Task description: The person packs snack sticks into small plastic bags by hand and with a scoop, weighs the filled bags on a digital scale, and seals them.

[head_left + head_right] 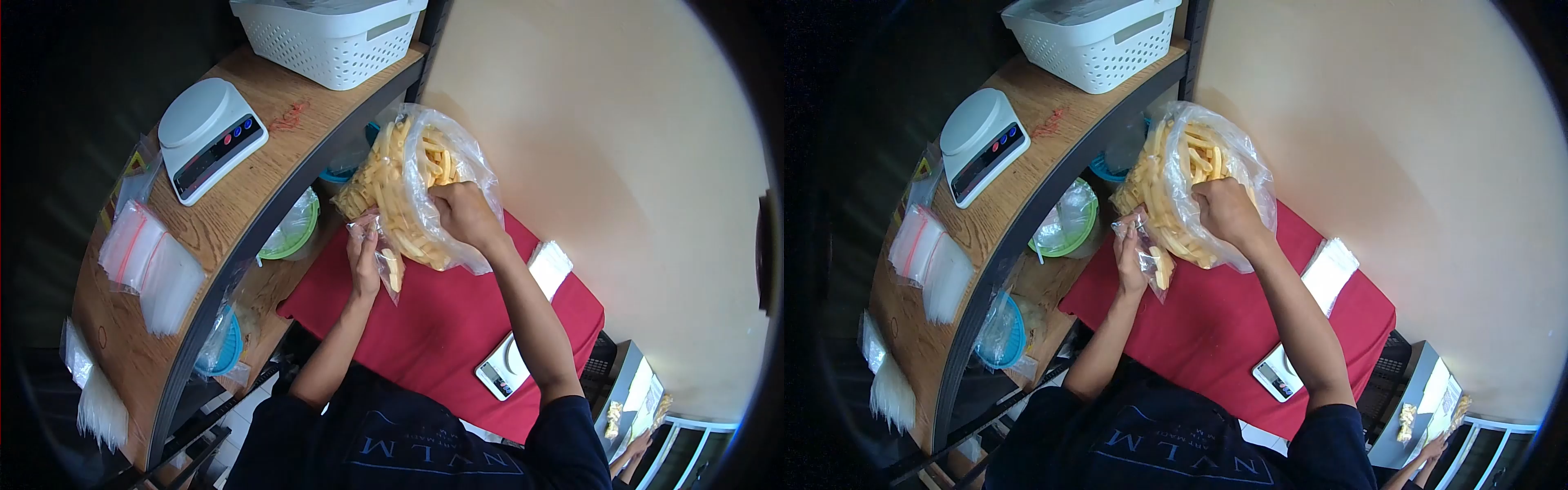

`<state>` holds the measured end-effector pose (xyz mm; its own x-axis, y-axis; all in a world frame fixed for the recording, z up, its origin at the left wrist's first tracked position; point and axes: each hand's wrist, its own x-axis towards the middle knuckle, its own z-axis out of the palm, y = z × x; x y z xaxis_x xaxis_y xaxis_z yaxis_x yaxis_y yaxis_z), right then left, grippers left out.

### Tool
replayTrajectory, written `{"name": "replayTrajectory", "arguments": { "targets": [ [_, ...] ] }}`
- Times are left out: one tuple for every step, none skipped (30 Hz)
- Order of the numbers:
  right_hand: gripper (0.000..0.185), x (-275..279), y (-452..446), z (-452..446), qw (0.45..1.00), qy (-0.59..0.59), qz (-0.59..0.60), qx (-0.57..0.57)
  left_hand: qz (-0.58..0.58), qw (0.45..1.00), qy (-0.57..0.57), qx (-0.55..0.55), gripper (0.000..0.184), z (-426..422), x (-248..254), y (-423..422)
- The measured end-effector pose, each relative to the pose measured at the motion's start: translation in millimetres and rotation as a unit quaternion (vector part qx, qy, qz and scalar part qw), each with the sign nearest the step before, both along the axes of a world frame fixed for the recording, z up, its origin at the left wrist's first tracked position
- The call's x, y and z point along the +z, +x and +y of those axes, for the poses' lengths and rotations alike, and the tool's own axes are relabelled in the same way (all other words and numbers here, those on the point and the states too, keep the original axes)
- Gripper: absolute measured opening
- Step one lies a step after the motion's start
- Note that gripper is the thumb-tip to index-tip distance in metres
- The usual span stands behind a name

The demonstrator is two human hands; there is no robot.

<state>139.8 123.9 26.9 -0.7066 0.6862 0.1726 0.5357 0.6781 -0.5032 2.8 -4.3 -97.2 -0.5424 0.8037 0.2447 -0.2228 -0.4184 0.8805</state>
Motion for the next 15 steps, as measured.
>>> {"name": "replayTrajectory", "arguments": {
  "targets": [
    [0.013, 2.5, 0.6, -0.5, 1.0, 0.001, 0.001, -0.001, -0.029, 1.0, -0.011, -0.003, 0.042, -1.4, 0.6, 0.5],
    [0.013, 5.2, 2.1, -1.0, 1.0, -0.008, -0.013, -0.009, -0.057, 0.998, -0.023, -0.006, 0.043, -2.2, 0.9, 0.4],
    [0.014, 7.6, 2.7, -1.8, 0.999, -0.018, -0.029, -0.016, -0.058, 0.998, -0.023, -0.005, 0.043, -2.1, -0.3, 0.5],
    [0.014, 7.0, 4.6, 0.4, 0.999, -0.019, -0.03, -0.014, -0.066, 0.998, -0.004, -0.01, 0.044, -2.2, -1.6, 0.7],
    [0.014, 5.8, 8.0, 4.8, 0.999, -0.048, -0.008, -0.018, -0.073, 0.997, 0.015, -0.015, 0.045, -2.5, -3.0, 1.1],
    [0.015, 3.6, 10.7, 7.7, 0.997, -0.077, 0.014, -0.022, -0.073, 0.997, 0.014, -0.016, 0.045, -2.7, -0.4, 1.5],
    [0.015, -5.6, 12.8, 9.7, 0.997, -0.078, 0.014, -0.024, -0.089, 0.995, 0.026, -0.025, 0.045, -2.6, 4.4, 2.4],
    [0.015, -17.4, 14.8, 12.4, 0.992, -0.116, 0.036, -0.045, -0.106, 0.993, 0.038, -0.035, 0.046, -1.9, 8.1, 3.6],
    [0.016, -18.8, 15.3, 13.3, 0.984, -0.153, 0.058, -0.065, -0.107, 0.993, 0.04, -0.037, 0.046, -1.2, 4.2, 4.3],
    [0.016, -16.8, 19.6, 17.9, 0.985, -0.151, 0.058, -0.066, -0.136, 0.988, 0.055, -0.048, 0.047, -1.0, -0.6, 3.8],
    [0.018, -13.5, 24.6, 24.0, 0.952, -0.279, 0.053, -0.11, -0.164, 0.982, 0.071, -0.059, 0.047, -1.3, -4.9, 3.3],
    [0.02, -11.0, 26.0, 27.4, 0.902, -0.403, 0.047, -0.151, -0.17, 0.979, 0.079, -0.074, 0.047, -3.2, -1.6, 3.3],
    [0.02, -11.2, 24.8, 28.7, 0.902, -0.403, 0.047, -0.15, -0.17, 0.98, 0.079, -0.073, 0.047, -3.0, 1.1, 1.8],
    [0.02, -11.8, 24.1, 29.1, 0.9, -0.404, 0.059, -0.151, -0.147, 0.982, 0.082, -0.082, 0.047, -2.0, 4.0, -0.1],
    [0.02, -14.1, 24.9, 29.3, 0.899, -0.405, 0.072, -0.152, -0.125, 0.984, 0.085, -0.091, 0.046, -0.7, 4.2, -1.6]
  ]
}}
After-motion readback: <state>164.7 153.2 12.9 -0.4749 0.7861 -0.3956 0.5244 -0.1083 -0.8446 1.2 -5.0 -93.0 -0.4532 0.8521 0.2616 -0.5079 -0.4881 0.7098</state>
